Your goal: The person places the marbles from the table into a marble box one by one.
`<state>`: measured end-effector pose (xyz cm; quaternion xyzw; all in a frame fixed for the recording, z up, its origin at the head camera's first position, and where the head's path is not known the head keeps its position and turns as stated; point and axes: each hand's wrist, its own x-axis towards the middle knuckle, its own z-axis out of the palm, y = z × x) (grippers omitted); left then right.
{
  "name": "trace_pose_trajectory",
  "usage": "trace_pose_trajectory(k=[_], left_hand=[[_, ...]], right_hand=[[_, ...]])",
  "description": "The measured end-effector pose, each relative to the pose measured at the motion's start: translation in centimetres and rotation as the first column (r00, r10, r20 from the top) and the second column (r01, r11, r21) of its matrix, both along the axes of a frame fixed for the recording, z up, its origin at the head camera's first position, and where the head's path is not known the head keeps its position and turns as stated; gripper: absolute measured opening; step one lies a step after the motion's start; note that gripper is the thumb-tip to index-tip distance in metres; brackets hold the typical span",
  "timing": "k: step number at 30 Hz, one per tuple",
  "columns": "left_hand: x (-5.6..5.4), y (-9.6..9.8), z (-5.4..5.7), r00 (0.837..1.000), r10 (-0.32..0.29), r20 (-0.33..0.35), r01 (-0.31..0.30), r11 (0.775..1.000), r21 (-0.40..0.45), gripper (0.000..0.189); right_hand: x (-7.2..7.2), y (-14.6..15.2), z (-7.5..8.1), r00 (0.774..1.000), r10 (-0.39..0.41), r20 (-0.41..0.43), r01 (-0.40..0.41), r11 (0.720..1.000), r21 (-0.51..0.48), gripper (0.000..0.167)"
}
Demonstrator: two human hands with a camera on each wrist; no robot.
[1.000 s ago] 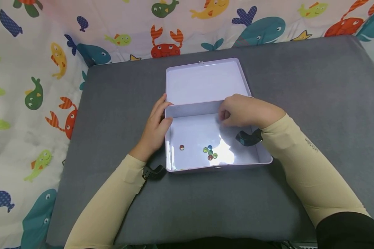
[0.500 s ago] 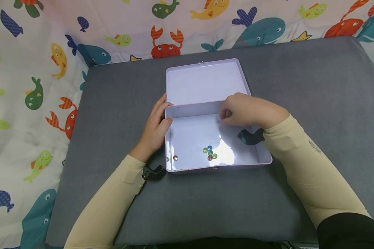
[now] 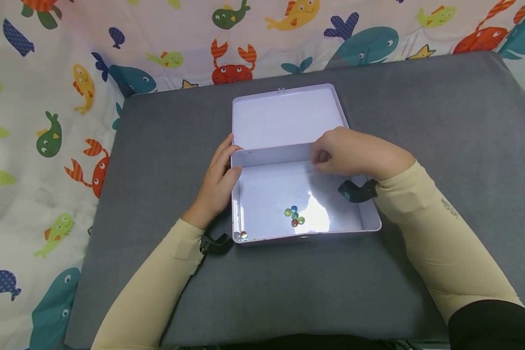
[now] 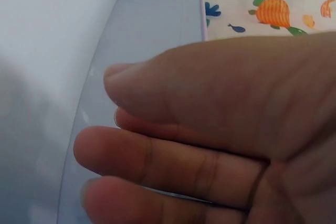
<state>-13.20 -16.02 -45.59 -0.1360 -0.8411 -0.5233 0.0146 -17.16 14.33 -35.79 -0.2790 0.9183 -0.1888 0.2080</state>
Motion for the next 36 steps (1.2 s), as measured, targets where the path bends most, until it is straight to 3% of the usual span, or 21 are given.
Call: trace_pose_trajectory(k=[20,36], left_hand=[[0.1,0.1,0.2,1.0,0.004,-0.014,-0.005,1.0,-0.02,0.041],[-0.1,0.1,-0.1,1.0,0.001,-0.003,-0.001,1.0,0.002,0.041]], right_hand=[[0.3,2.4,1.8,0.997,-0.076,-0.032,0.075,0.997,-0.016,0.014],[0.0,2.7,1.2,0.994,-0.093,-0.061,0.093,0.996,0.005,0.008]])
